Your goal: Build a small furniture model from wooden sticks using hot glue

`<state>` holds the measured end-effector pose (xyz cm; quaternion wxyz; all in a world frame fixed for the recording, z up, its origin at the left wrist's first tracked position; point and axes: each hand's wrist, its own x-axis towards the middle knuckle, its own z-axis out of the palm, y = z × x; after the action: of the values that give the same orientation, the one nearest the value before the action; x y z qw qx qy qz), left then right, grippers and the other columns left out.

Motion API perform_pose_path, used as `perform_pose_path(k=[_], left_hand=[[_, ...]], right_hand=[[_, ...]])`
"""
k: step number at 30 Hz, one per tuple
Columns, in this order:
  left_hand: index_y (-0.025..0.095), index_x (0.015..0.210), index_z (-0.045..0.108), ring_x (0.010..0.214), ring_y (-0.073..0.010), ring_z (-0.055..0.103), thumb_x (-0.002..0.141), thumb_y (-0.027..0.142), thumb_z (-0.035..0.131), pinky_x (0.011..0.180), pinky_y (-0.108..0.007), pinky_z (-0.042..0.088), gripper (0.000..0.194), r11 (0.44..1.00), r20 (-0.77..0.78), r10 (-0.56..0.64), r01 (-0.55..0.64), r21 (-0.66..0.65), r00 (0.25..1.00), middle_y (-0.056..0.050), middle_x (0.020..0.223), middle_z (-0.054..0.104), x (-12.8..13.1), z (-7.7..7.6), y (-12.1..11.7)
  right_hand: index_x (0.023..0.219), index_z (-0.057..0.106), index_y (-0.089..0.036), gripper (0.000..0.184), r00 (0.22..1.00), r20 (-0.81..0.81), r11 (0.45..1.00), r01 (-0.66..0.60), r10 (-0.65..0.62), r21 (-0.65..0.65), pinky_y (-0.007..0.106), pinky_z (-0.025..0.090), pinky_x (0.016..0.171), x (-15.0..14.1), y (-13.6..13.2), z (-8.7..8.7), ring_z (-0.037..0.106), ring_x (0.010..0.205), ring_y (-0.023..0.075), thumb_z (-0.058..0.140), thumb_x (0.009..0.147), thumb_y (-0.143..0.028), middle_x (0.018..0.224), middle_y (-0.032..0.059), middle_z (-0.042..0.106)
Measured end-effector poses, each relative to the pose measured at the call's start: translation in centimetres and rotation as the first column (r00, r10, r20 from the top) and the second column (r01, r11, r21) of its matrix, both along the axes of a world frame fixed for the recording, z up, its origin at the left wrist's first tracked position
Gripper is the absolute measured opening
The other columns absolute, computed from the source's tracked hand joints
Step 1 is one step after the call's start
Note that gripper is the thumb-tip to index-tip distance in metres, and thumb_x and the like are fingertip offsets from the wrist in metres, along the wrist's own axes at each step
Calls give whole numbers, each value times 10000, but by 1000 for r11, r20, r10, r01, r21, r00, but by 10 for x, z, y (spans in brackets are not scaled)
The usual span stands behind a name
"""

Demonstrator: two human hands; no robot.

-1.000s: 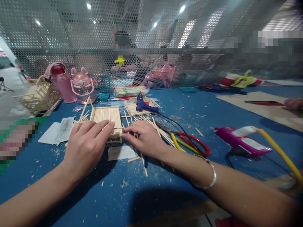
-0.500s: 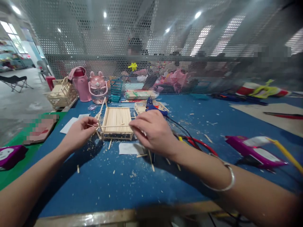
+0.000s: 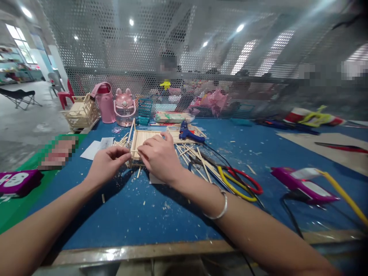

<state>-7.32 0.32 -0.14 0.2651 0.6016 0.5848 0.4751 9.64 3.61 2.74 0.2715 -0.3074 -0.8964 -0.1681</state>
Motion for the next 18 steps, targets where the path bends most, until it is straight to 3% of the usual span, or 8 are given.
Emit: perform_pose_path(k=[5, 18], left_hand=[[171, 768, 680, 630, -148, 569, 664, 400, 613, 597, -274, 441, 259, 998, -58, 58, -57, 15, 997, -27, 693, 681, 0, 0, 0], [183, 779, 697, 664, -162, 606, 674, 388, 622, 620, -278, 457, 243, 996, -86, 79, -76, 47, 993, -30, 746, 706, 0, -1, -1]], right_hand=[[779, 656, -208, 191, 999, -37, 1000, -2, 1, -11, 411, 148, 895, 0, 3, -5, 489, 756, 167, 470, 825, -203, 758, 17, 658], [786, 644, -219, 186, 997, -81, 1000, 12, -12, -5, 438, 114, 946, 0, 3, -6, 512, 731, 156, 464, 831, -207, 761, -5, 666]])
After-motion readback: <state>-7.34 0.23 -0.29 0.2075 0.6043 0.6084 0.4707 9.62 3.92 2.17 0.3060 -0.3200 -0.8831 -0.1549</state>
